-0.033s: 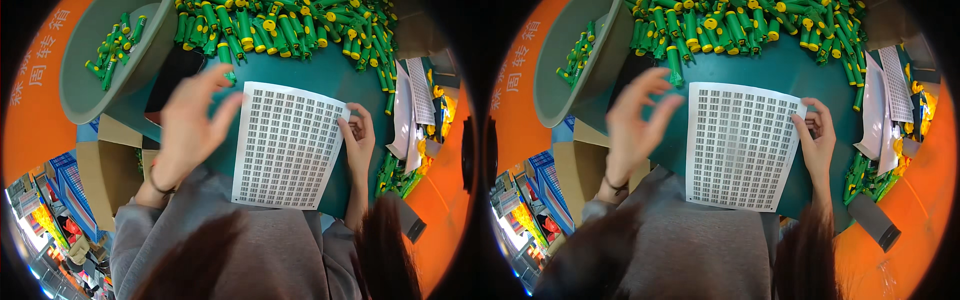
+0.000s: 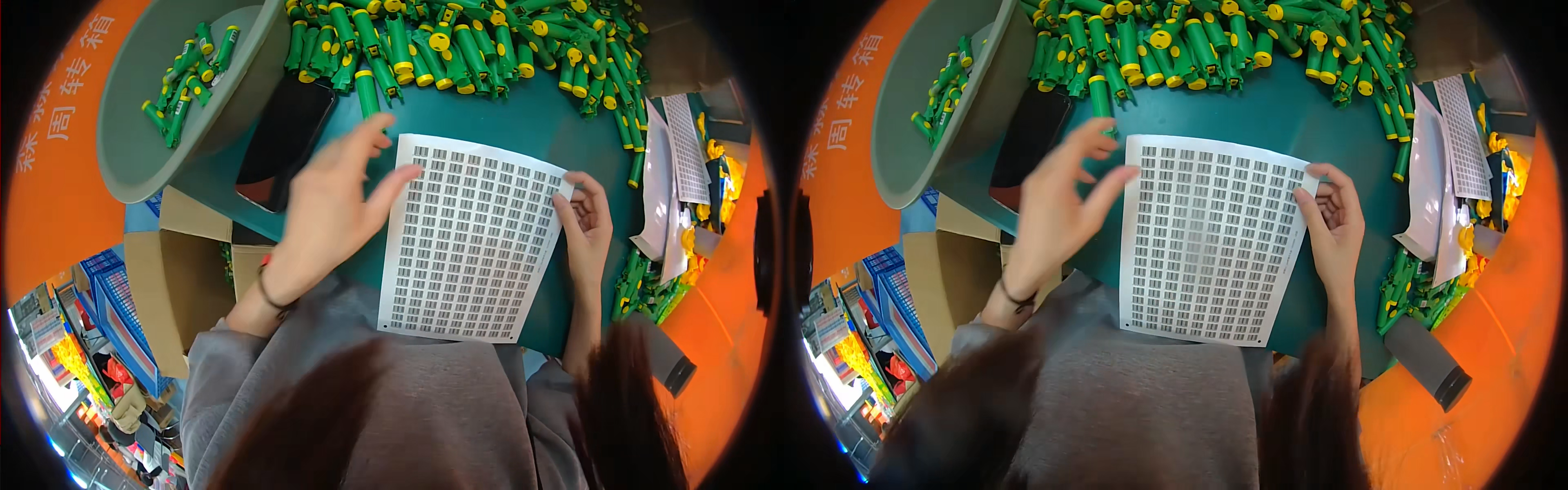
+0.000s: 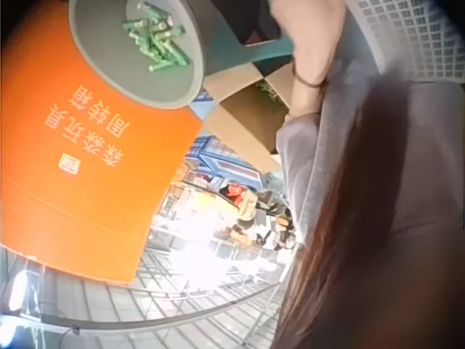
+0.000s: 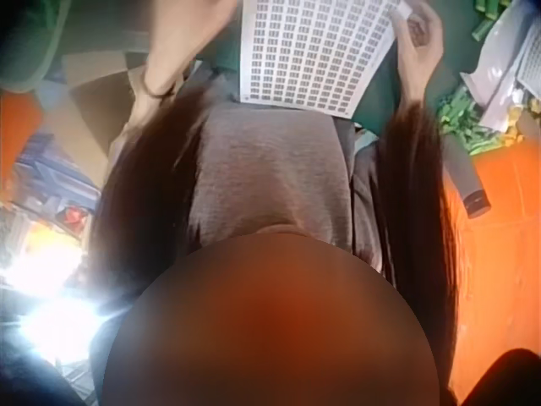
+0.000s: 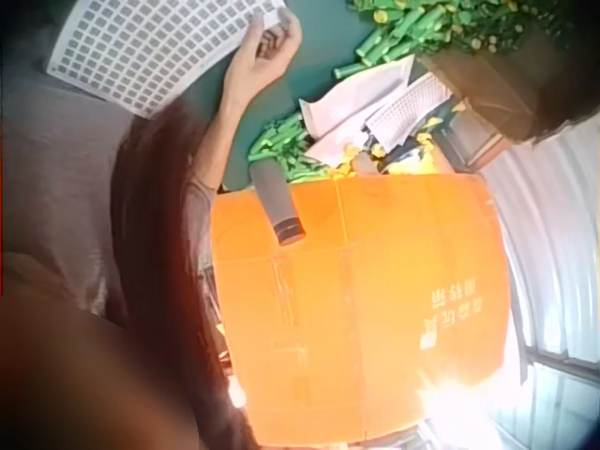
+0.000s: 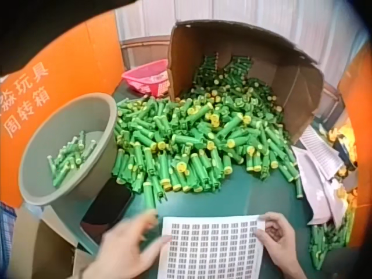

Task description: Applying identification stickers from a sheet onto green toy components at a factory workbench.

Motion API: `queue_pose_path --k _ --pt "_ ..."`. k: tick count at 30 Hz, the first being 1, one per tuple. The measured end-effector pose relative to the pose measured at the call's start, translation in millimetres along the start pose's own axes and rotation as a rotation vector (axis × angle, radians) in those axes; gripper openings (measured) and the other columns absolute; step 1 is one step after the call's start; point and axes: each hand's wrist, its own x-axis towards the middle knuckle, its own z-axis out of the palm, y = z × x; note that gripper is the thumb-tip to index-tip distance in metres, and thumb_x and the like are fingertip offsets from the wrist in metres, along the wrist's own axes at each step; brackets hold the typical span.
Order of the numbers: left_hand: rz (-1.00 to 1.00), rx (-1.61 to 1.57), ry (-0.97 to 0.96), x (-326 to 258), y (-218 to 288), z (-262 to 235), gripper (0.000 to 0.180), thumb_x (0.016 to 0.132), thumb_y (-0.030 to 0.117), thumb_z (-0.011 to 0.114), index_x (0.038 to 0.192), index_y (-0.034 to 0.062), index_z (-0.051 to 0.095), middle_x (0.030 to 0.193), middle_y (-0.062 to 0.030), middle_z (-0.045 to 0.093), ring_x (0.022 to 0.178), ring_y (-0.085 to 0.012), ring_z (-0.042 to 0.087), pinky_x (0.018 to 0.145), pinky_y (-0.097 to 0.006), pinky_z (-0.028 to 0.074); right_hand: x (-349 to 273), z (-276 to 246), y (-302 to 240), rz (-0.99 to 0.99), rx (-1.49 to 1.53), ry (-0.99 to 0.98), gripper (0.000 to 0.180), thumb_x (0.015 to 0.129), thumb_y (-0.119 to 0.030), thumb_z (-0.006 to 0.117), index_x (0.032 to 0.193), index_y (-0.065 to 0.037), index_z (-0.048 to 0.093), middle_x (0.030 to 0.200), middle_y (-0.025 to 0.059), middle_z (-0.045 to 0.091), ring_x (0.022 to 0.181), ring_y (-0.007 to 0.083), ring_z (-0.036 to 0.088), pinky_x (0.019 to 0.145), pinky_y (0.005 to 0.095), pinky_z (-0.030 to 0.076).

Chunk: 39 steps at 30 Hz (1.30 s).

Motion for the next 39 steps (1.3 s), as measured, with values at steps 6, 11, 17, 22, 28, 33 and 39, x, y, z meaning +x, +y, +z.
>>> queue_pose_path --k 6,11,17,22,28,33,39 --pt "-0.015 -0.370 -0.097 9.1 -9.5 29.0 0.024 0.088 0.007 0.073 0.112 0.0040 0.067 0.085 -0.0086 0.071 0.076 -0.0109 0.066 0.069 -0.025 0.053 -8.5 2.2 1.3 0.081 0.330 0.013 0.034 0.093 0.001 0.065 0.126 0.001 0.059 0.101 0.0050 0.067 0.091 0.0086 0.062 0.083 0.0211 0.048" --pt "-0.175 -0.617 -0.212 19.0 -10.3 18.7 0.032 0.088 0.004 0.074 0.119 -0.0010 0.069 0.093 -0.0056 0.073 0.084 -0.0091 0.067 0.075 -0.023 0.054 -12.5 -19.4 17.6 0.059 0.388 0.033 0.038 0.091 0.003 0.068 0.128 0.004 0.060 0.100 0.0054 0.067 0.092 0.0097 0.063 0.087 0.0229 0.049" --pt "-0.127 -0.671 -0.231 15.0 -4.9 25.2 0.038 0.086 0.003 0.075 0.124 -0.0002 0.068 0.096 -0.0048 0.073 0.084 -0.0082 0.066 0.077 -0.024 0.054 -20.9 -13.7 4.5 0.004 0.430 0.095 0.036 0.089 0.006 0.068 0.125 0.005 0.062 0.110 0.0102 0.068 0.100 0.0129 0.065 0.091 0.0262 0.050" --pt "-0.116 -0.493 -0.259 12.6 2.3 26.2 0.030 0.087 0.007 0.075 0.117 0.0023 0.072 0.094 -0.0047 0.076 0.081 -0.0063 0.065 0.076 -0.022 0.053 -27.6 -19.0 3.0 0.042 0.357 0.117 0.034 0.087 0.007 0.070 0.121 0.006 0.065 0.106 0.0111 0.070 0.095 0.0135 0.067 0.085 0.0242 0.053" --pt "-0.172 -0.567 -0.337 20.1 0.0 29.1 0.024 0.091 0.010 0.073 0.111 -0.0018 0.073 0.093 -0.0070 0.075 0.082 -0.0080 0.067 0.073 -0.022 0.053 -32.8 -24.2 3.1 -0.022 0.186 0.143 0.023 0.087 0.005 0.072 0.109 0.006 0.070 0.095 0.0085 0.071 0.088 0.0113 0.066 0.080 0.0218 0.052" --pt "-0.217 -0.707 -0.379 25.7 -2.8 34.4 0.020 0.094 0.011 0.070 0.105 -0.0058 0.072 0.091 -0.0083 0.074 0.080 -0.0088 0.067 0.070 -0.022 0.053 -26.5 -33.0 5.8 0.114 0.190 0.069 0.013 0.094 -0.007 0.068 0.098 0.005 0.070 0.086 0.0005 0.067 0.077 0.0061 0.060 0.072 0.0196 0.047" --pt "-0.382 -0.762 -0.432 24.5 -8.5 50.4 0.022 0.096 0.016 0.067 0.106 -0.0041 0.070 0.086 -0.0068 0.073 0.076 -0.0071 0.065 0.064 -0.021 0.050 -9.2 -26.5 -21.5 -0.238 -1.021 0.184 0.024 0.090 -0.019 0.071 0.112 -0.008 0.070 0.107 0.0099 0.061 0.103 0.0224 0.056 0.087 0.0341 0.043"
